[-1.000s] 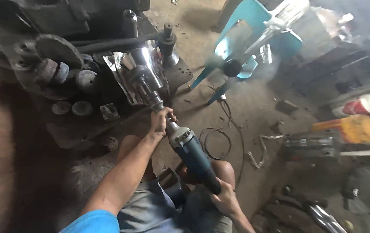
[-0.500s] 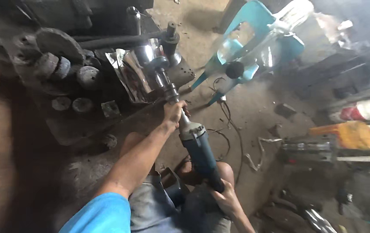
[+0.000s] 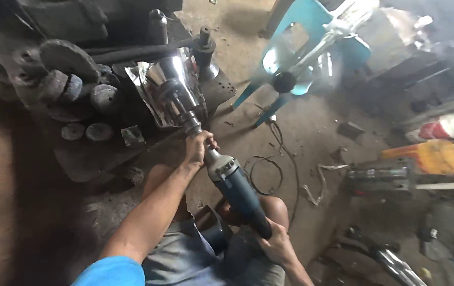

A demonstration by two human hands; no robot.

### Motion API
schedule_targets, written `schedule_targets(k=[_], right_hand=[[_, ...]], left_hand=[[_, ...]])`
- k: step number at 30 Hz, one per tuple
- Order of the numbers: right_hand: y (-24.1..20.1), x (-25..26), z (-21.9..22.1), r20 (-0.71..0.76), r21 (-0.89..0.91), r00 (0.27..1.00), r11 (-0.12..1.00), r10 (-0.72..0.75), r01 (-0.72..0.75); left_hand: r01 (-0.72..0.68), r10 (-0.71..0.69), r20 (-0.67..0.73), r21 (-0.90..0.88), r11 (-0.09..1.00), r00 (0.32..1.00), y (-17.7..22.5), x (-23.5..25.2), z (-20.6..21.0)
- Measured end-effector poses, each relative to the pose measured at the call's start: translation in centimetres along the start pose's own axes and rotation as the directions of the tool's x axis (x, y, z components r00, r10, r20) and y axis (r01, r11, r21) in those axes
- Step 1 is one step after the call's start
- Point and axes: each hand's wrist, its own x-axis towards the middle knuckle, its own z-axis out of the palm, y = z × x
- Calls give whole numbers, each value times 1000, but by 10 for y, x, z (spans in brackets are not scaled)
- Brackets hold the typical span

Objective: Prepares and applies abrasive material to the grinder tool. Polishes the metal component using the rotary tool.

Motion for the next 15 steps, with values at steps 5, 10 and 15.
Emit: schedule_targets(k=[5,10,15], right_hand=[[2,-2,0,-1,-47,1000,999,1,-1],[4,1,-2,1,29,1000,1000,-11,11],[5,5,-3,20,195,999,980,32,-35]], left_hand=[[-2,2,-9,-31,1000,1000,-2,-5,-3],[45,-45,-42,-1,999,998,3,1,12],[98,-89,-89,96,991,992,2,16,34]])
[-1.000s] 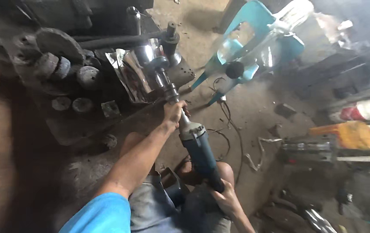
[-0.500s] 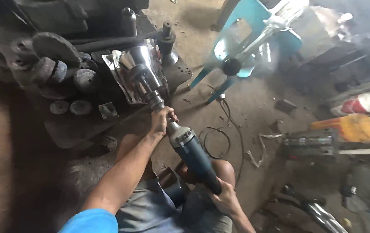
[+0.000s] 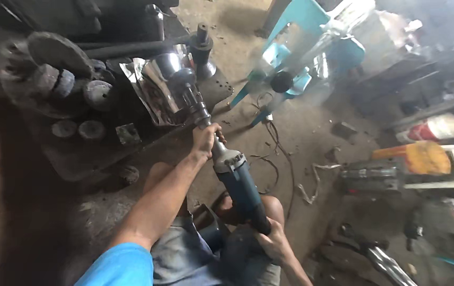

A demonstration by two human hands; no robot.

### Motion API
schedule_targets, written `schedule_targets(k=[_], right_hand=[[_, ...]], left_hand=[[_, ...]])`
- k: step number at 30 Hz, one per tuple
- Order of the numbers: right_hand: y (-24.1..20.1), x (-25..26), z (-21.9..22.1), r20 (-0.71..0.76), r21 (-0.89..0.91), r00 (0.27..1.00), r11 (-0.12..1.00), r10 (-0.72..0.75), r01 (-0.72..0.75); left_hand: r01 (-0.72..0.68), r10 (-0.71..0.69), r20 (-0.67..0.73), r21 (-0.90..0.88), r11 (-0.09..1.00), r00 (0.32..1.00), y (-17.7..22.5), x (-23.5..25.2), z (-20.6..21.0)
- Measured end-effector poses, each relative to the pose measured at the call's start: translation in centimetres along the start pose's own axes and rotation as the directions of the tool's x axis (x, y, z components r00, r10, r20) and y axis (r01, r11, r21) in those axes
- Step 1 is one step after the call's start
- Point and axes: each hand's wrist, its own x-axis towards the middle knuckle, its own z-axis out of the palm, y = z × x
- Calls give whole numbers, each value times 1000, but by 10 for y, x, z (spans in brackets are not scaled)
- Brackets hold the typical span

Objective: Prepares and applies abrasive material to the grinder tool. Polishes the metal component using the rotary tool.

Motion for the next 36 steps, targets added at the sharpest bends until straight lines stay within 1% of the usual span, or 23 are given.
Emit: schedule_targets(k=[2,5,9,12,17,21,27,31,36], right_hand=[[3,2,0,7,57,1000,998,-2,1],[5,5,-2,26,97,999,995,30,-32],[7,4,-2,43,97,998,994,45,-49],[8,0,1,20,29,1000,999,18,-19],[-4,-8,4,-8,-156,1000,988,-21,19],[-4,-10,7,-13,-214,999,976,-45,41],[-1,-8,3,1,-137,999,990,-35,35],[0,-3,-1,21,-56,1000,998,4,-3],[6,4,-5,55,60,996,995,71,-75]], left_hand=[[36,-35,-26,21,999,999,0,5,9],[86,-84,-48,38,996,995,0,11,16],[81,-79,-53,39,996,995,2,7,16],[30,-30,-23,10,1000,999,2,-2,6],[-50,53,50,-54,997,997,-3,-12,-24],[-85,92,80,-91,992,992,-7,-16,-38],[-55,58,46,-73,996,997,-4,-15,-26],[-19,20,6,-27,999,1000,-1,-8,-7],[59,-56,-64,46,997,996,-2,5,15]])
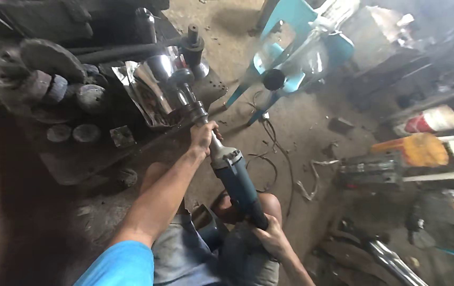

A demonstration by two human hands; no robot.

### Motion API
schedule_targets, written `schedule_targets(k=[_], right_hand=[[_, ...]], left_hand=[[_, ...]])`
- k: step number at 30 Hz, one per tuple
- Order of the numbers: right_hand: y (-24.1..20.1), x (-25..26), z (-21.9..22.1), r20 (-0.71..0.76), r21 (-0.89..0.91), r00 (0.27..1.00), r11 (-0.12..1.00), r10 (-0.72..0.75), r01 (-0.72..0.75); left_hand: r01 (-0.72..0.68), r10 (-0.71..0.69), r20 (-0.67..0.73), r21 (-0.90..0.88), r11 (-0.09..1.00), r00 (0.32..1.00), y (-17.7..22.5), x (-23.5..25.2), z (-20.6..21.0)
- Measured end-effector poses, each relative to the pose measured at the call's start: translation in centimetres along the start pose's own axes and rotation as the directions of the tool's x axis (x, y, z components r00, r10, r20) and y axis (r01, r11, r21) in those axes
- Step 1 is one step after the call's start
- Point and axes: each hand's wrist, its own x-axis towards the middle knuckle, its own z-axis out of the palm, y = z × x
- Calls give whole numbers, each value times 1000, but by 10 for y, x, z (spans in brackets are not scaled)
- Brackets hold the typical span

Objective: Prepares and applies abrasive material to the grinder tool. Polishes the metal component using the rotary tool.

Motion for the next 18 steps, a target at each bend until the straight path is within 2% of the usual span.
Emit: schedule_targets(k=[5,12,15,18], right_hand=[[4,1,0,16,65,1000,998,13,-14],[-1,-8,4,-21,-86,997,994,-68,66],[-6,-10,7,-37,-192,996,979,-76,68],[-7,-12,8,-40,-220,996,973,-83,72]], left_hand=[[26,-25,-11,26,999,1000,-2,3,6],[-61,64,51,-57,997,997,-1,-15,-19],[-99,107,87,-96,990,990,-4,-17,-35],[-110,124,109,-121,986,986,-7,-19,-43]])
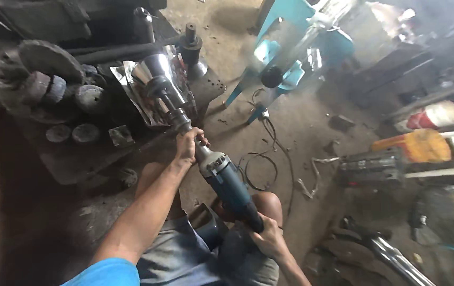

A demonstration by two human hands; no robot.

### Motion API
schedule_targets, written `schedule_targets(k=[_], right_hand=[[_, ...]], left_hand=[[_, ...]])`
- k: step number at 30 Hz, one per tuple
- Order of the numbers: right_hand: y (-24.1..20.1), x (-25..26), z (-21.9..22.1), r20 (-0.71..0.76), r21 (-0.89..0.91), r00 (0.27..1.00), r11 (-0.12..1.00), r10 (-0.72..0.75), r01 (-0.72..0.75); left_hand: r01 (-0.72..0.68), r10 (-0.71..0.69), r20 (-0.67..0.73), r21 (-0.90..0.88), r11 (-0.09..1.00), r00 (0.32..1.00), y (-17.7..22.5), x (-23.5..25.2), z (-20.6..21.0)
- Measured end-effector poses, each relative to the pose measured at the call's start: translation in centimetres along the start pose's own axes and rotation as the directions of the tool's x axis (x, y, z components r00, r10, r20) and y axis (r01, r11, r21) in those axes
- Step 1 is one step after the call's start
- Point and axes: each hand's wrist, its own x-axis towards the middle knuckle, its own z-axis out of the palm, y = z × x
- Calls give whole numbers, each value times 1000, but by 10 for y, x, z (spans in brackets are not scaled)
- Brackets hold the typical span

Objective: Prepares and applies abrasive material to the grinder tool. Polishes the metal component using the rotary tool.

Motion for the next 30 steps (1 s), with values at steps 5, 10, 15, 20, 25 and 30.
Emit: schedule_targets(k=[5,10,15,20,25,30], right_hand=[[2,0,-2,23,36,1000,999,6,-7],[7,5,-5,34,170,999,985,18,-24],[12,11,-8,75,284,995,955,64,-83],[15,10,-8,79,280,993,954,85,-104],[13,5,-6,38,195,999,980,22,-29],[6,1,-5,37,29,999,999,22,-23]], left_hand=[[8,-7,-28,43,999,1000,3,-2,5],[56,-49,-96,81,995,994,2,9,27],[-93,83,69,155,984,994,18,-24,52],[319,-265,-206,303,898,942,105,-111,121],[19,-17,-30,72,997,999,-3,6,29],[13,-12,-59,26,1000,998,-1,-3,7]])
